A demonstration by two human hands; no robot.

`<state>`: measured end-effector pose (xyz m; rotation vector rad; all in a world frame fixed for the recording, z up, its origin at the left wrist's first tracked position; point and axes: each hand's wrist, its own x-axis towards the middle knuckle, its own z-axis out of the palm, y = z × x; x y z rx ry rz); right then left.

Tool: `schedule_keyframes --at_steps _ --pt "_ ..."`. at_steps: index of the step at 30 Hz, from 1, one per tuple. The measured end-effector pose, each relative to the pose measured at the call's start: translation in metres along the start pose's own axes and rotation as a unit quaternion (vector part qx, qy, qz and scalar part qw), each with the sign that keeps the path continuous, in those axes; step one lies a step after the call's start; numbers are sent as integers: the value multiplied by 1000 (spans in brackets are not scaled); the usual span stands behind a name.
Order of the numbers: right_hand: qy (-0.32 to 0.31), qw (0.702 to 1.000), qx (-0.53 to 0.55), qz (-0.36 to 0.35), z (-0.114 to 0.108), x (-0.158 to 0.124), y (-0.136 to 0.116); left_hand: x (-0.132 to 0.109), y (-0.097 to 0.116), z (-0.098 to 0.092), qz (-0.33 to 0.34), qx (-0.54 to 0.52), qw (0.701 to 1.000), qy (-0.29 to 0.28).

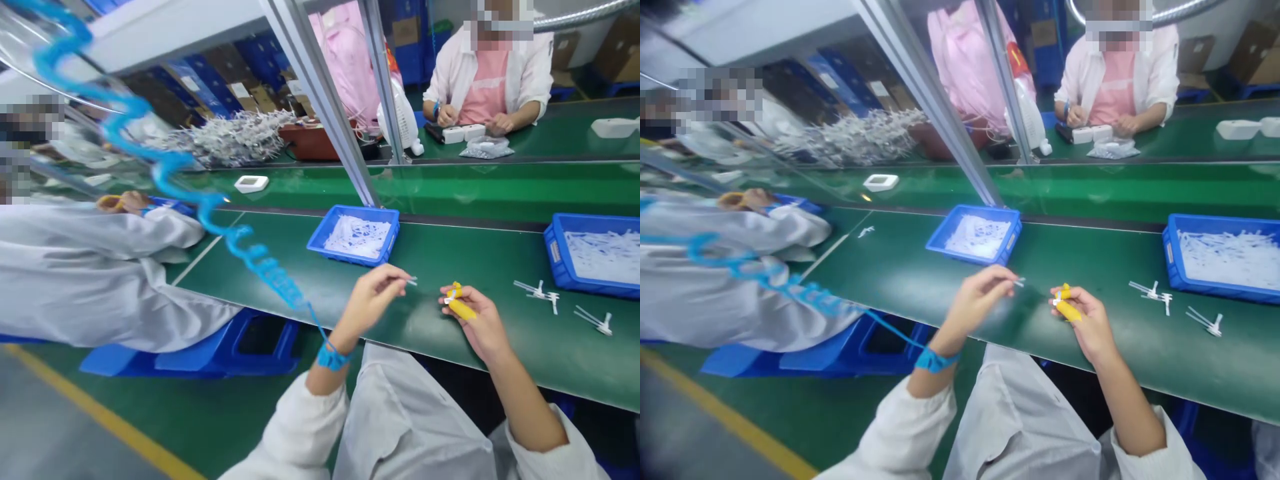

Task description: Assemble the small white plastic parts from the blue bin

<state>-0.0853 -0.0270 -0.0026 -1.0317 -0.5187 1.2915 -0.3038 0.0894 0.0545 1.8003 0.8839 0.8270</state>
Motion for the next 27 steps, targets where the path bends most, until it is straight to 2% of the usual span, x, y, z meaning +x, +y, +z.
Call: schedule_keyframes --at_steps 2,4,6,8,13,19,27 --pt "-6 1000 1 -23 1 -1 0 -17 -8 39 -49 -63 997 -5" --pt "-2 999 -2 -32 1 0 1 -24 -19 67 -86 -112 990 -4" --pt "8 999 -14 -31 -1 1 4 -26 -28 85 -110 -155 982 1" --pt "11 999 -33 -26 -4 2 7 -26 -34 94 -126 -190 974 5" --pt "2 998 -65 -11 -7 3 11 -27 -35 97 -136 -222 965 15" --pt "2 997 -72 -1 -7 3 12 -27 -33 89 -126 -198 972 22" --pt "6 997 -81 17 -7 3 13 -28 -32 86 -96 -180 979 5"
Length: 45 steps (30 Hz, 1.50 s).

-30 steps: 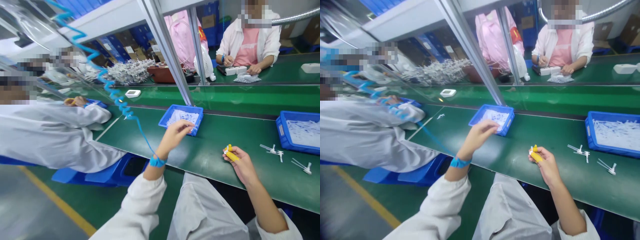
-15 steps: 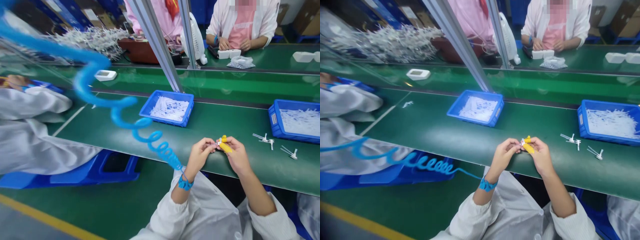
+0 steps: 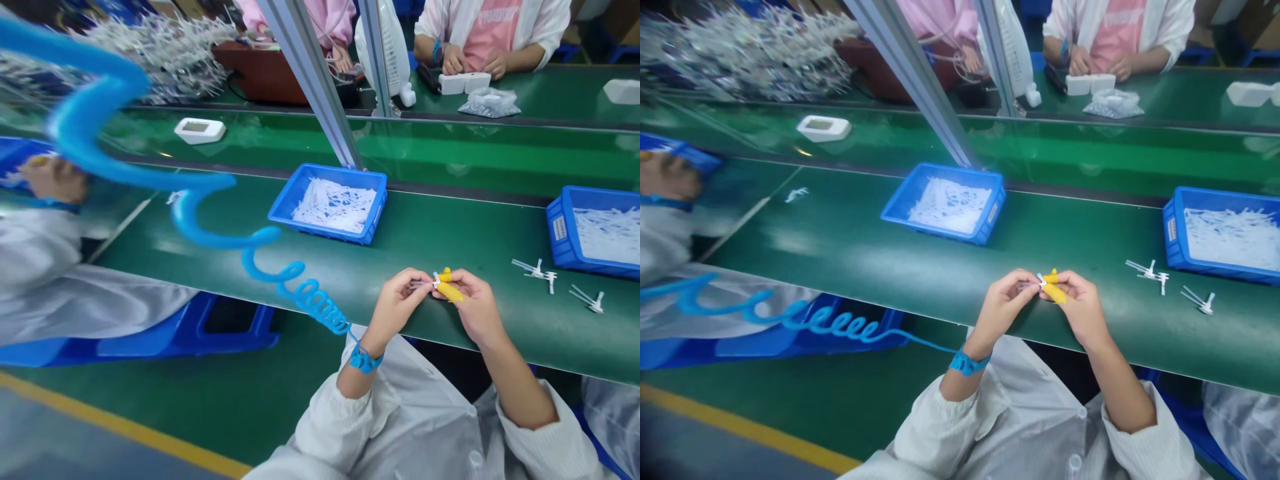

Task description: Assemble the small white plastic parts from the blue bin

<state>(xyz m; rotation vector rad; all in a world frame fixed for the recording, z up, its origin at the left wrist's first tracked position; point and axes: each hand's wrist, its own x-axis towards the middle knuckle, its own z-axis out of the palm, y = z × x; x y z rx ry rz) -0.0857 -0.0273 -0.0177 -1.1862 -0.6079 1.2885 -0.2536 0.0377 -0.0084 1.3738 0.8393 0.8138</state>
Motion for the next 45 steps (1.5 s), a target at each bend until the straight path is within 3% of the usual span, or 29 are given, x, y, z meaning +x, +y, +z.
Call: schedule_keyframes --at_steps 8,11,14,16,20,23,26,31,38,45 --pt "34 999 1 2 -4 -1 0 -3 1 2 4 -20 1000 4" --pt "49 999 -5 5 -5 -1 -1 -18 11 -11 36 56 998 -18" --pt "63 998 -15 0 -5 -2 -3 -47 18 -36 69 101 992 -43" --pt "69 997 -21 -1 -5 -2 -3 -67 16 -58 77 97 992 14" --pt "58 998 -38 -6 -3 -2 0 -90 3 -95 40 112 971 209" --pt "45 998 -43 -18 0 -2 -1 -86 0 -103 15 116 968 223" --pt "47 998 -25 -33 1 -3 -7 -75 5 -92 14 117 976 185" --pt "63 996 22 -56 2 -5 -18 -53 10 -57 8 81 992 95" --pt "-14 999 -21 -48 1 -7 -9 -22 4 -4 -16 -46 999 22" --pt "-53 996 -50 -52 -7 -8 -2 -16 3 10 -28 -78 997 14"
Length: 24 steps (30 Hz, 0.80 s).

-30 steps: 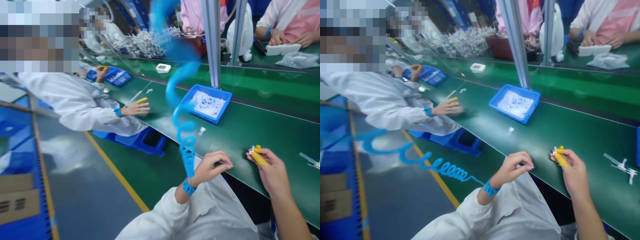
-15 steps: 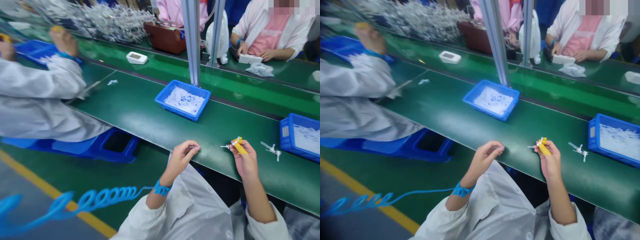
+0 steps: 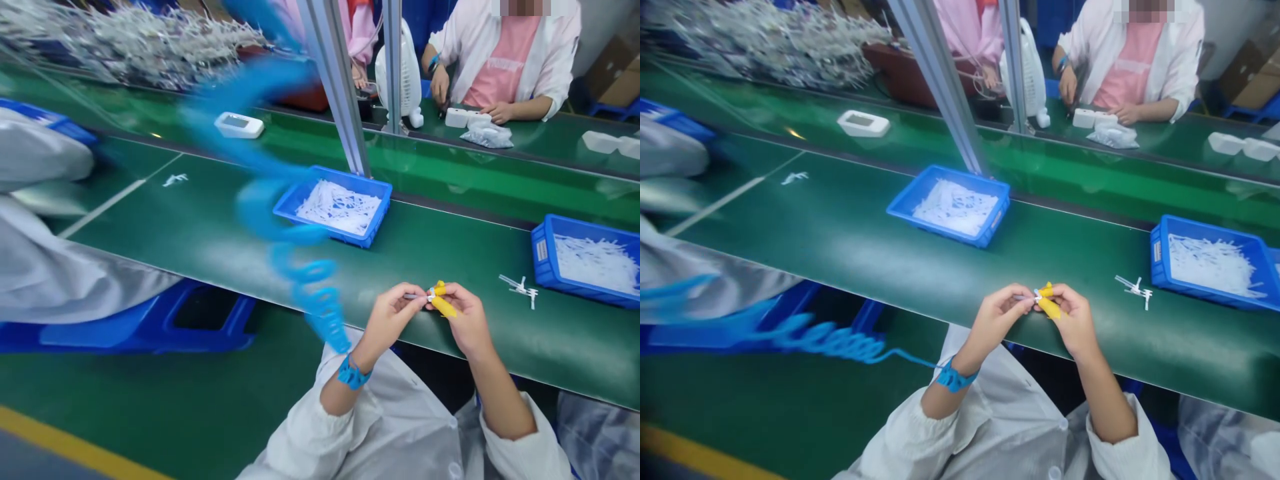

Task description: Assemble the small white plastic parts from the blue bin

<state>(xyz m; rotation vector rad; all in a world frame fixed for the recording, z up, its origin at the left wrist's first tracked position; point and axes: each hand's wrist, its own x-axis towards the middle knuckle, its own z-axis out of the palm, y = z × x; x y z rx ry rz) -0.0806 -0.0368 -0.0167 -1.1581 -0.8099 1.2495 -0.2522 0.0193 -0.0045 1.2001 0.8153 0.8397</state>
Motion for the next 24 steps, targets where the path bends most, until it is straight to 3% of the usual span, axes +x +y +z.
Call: schedule_keyframes --at_steps 24 --pt "19 999 -26 -2 2 2 4 -2 -7 -2 -4 30 999 30"
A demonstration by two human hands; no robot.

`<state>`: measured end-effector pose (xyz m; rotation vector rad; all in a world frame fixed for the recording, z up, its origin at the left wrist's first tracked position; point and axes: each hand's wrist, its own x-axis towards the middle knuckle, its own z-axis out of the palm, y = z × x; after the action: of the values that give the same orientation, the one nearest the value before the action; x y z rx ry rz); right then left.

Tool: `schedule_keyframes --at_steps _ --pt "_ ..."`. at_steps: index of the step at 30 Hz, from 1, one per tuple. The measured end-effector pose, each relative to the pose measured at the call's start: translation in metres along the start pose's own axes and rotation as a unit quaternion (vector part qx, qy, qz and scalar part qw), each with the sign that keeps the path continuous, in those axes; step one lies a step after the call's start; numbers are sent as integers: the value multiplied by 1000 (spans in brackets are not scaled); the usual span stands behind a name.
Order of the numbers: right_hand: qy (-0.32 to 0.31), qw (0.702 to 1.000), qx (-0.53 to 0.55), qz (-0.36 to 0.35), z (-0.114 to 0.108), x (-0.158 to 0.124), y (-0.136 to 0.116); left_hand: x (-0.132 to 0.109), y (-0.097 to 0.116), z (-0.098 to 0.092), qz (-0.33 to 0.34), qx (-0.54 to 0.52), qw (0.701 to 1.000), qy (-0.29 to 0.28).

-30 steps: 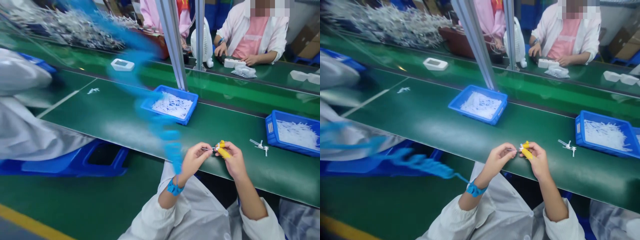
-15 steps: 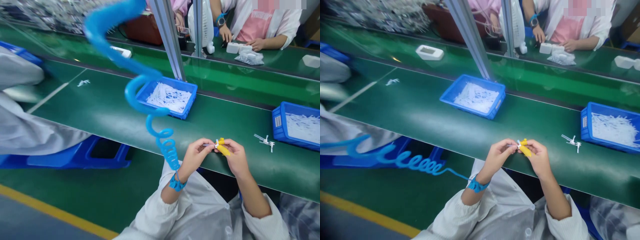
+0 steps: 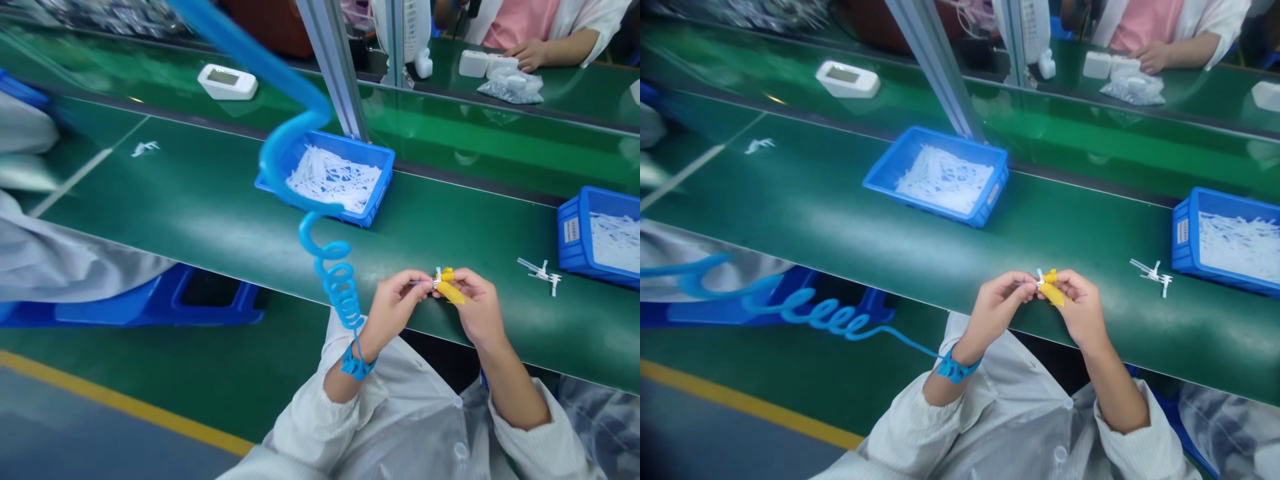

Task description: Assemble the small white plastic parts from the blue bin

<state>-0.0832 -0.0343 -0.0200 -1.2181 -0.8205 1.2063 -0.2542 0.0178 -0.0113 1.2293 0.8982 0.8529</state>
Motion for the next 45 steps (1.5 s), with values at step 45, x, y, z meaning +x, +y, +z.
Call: schedule_keyframes --at_steps 45 --pt "-3 998 -56 -20 6 0 -9 -1 -2 -3 61 34 998 7"
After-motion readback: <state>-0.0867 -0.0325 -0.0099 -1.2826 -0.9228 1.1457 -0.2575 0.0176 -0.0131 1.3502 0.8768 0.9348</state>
